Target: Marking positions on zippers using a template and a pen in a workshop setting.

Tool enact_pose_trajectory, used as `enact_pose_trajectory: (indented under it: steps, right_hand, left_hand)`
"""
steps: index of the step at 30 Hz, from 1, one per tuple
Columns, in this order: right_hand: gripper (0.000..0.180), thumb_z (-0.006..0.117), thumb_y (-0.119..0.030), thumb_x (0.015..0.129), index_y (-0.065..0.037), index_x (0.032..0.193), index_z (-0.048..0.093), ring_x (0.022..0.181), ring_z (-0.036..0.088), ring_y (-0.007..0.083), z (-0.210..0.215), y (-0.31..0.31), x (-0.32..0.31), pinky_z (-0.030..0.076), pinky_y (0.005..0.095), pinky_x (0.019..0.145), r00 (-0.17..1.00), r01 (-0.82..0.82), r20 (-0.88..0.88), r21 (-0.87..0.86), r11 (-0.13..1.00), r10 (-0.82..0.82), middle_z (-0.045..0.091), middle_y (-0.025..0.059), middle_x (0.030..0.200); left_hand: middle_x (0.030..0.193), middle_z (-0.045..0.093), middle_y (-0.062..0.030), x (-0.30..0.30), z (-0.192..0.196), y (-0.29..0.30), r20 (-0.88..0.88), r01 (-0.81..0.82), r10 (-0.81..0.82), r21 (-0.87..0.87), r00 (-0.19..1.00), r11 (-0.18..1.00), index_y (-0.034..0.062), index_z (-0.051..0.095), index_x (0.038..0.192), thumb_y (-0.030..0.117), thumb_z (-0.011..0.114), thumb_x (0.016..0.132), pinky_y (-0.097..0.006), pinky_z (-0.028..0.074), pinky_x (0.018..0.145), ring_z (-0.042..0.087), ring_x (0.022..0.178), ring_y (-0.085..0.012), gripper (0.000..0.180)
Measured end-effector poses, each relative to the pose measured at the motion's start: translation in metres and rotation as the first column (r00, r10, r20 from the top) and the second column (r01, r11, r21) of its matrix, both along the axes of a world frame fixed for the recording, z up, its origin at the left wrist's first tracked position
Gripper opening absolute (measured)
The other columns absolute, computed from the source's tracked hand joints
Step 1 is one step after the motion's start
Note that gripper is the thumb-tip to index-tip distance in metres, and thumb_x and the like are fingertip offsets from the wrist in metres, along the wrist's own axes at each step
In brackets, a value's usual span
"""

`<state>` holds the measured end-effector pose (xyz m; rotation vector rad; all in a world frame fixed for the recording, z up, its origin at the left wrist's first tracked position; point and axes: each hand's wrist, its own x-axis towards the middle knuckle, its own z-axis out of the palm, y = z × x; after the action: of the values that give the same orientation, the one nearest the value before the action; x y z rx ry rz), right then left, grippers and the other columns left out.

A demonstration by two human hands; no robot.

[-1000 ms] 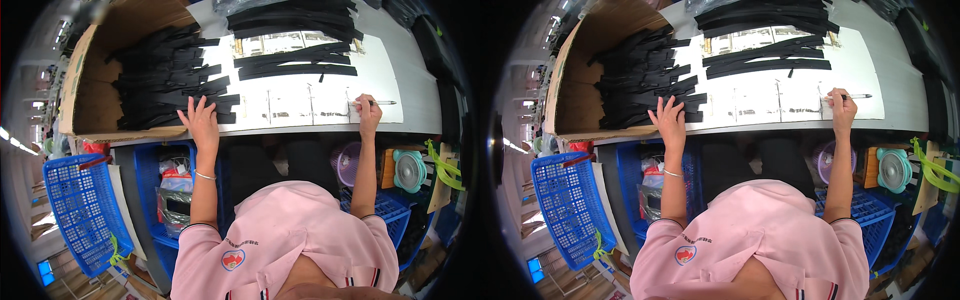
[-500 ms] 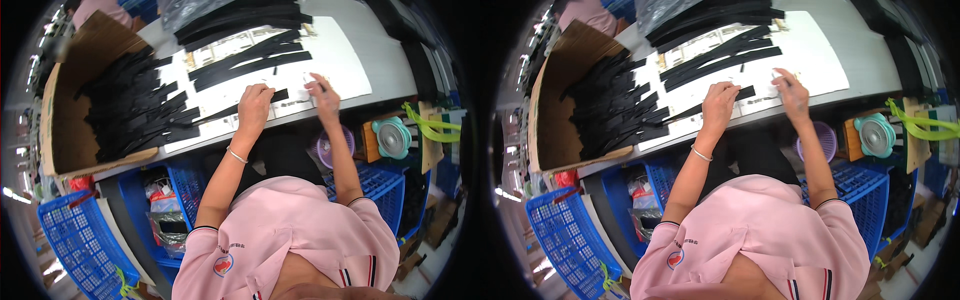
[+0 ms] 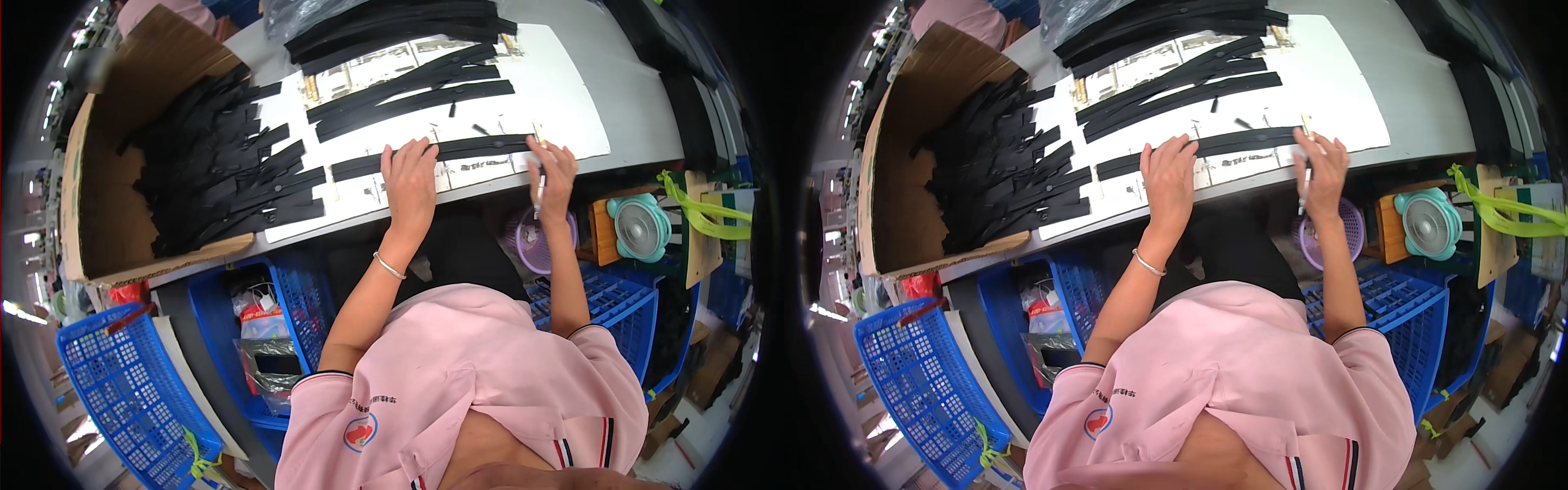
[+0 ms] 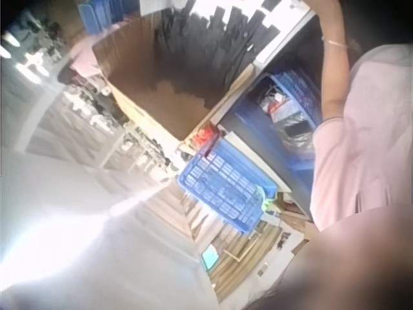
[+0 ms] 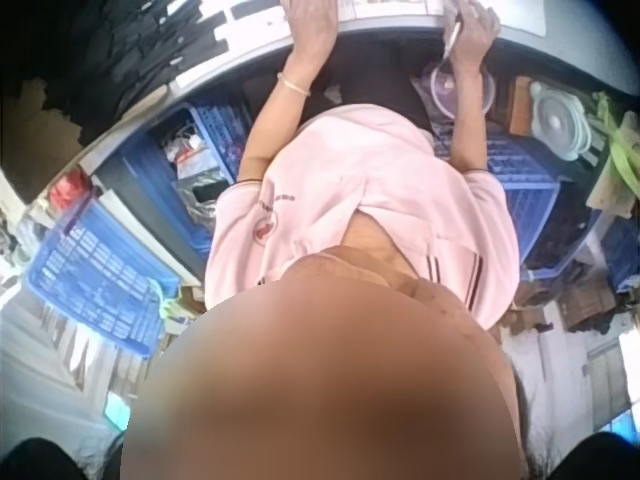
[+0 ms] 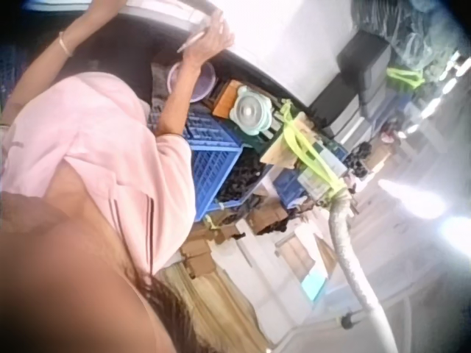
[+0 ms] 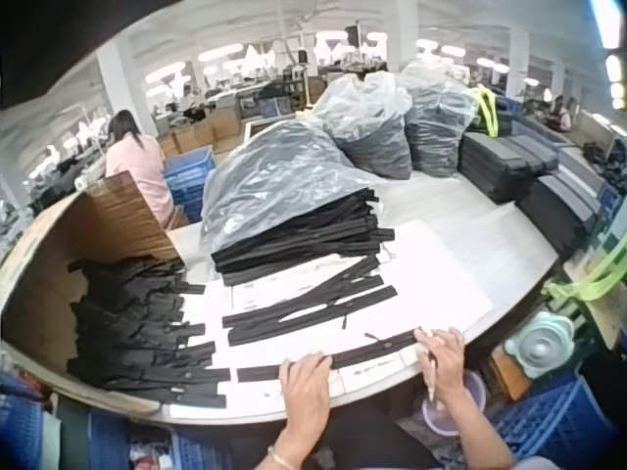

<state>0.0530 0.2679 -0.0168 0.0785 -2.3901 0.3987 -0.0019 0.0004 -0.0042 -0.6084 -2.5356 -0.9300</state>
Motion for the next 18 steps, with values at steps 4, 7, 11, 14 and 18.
enact_pose_trajectory:
  steps: [4, 7, 11, 14, 18]
  right_hand:
    - [0.035, 0.069, -0.008, 0.094, -0.012, 0.128, 0.071, 0.112, 0.062, 0.022, -0.002, 0.009, 0.002, 0.038, 0.0451, 0.113, 1.0, -0.009, -0.003, 0.014, 1.0, 0.009, 0.071, 0.0036, 0.114]
    - [0.033, 0.068, -0.008, 0.095, -0.011, 0.128, 0.072, 0.112, 0.062, 0.0225, -0.004, 0.008, 0.001, 0.038, 0.0441, 0.114, 1.0, -0.006, 0.0, -0.009, 1.0, 0.006, 0.071, 0.0055, 0.114]
    - [0.03, 0.068, -0.008, 0.096, -0.011, 0.126, 0.072, 0.111, 0.061, 0.0235, -0.005, 0.007, 0.0, 0.039, 0.044, 0.113, 1.0, 0.011, -0.004, -0.031, 0.999, -0.011, 0.071, 0.006, 0.113]
    - [0.034, 0.07, -0.006, 0.094, -0.014, 0.127, 0.073, 0.105, 0.064, 0.0209, 0.001, 0.006, -0.003, 0.041, 0.0436, 0.11, 1.0, 0.001, -0.019, -0.014, 1.0, -0.002, 0.07, 0.0034, 0.106]
    - [0.03, 0.069, -0.004, 0.094, -0.014, 0.122, 0.075, 0.104, 0.064, 0.0205, 0.01, 0.0, -0.005, 0.041, 0.044, 0.111, 1.0, 0.026, 0.013, 0.014, 1.0, -0.026, 0.071, 0.0039, 0.106]
  left_hand:
    - [0.131, 0.066, -0.0119, 0.017, 0.001, -0.024, -0.034, -0.066, 0.062, -0.162, 0.998, 0.985, 0.0004, 0.068, 0.123, 0.01, 0.067, 0.095, -0.06, 0.02, 0.122, 0.055, 0.133, -0.0306, 0.029]
    - [0.141, 0.062, -0.0133, 0.029, -0.002, -0.045, 0.027, -0.146, 0.15, -0.111, 0.988, 0.983, 0.0008, 0.065, 0.131, 0.018, 0.068, 0.097, -0.065, 0.012, 0.121, 0.049, 0.141, -0.0321, 0.038]
    - [0.153, 0.051, -0.0137, 0.038, -0.005, -0.075, 0.068, -0.22, 0.24, -0.212, 0.969, 0.952, 0.0024, 0.055, 0.145, 0.028, 0.069, 0.098, -0.072, 0.005, 0.118, 0.04, 0.148, -0.0349, 0.056]
    - [0.155, 0.049, -0.0134, 0.049, -0.005, -0.08, 0.095, -0.207, 0.233, -0.229, 0.968, 0.951, 0.0051, 0.053, 0.148, 0.031, 0.069, 0.097, -0.071, 0.005, 0.118, 0.037, 0.149, -0.0357, 0.06]
    - [0.156, 0.048, -0.013, 0.048, -0.001, -0.083, 0.097, -0.22, 0.247, -0.231, 0.964, 0.948, 0.0083, 0.051, 0.15, 0.034, 0.069, 0.097, -0.071, 0.005, 0.118, 0.035, 0.15, -0.0366, 0.062]
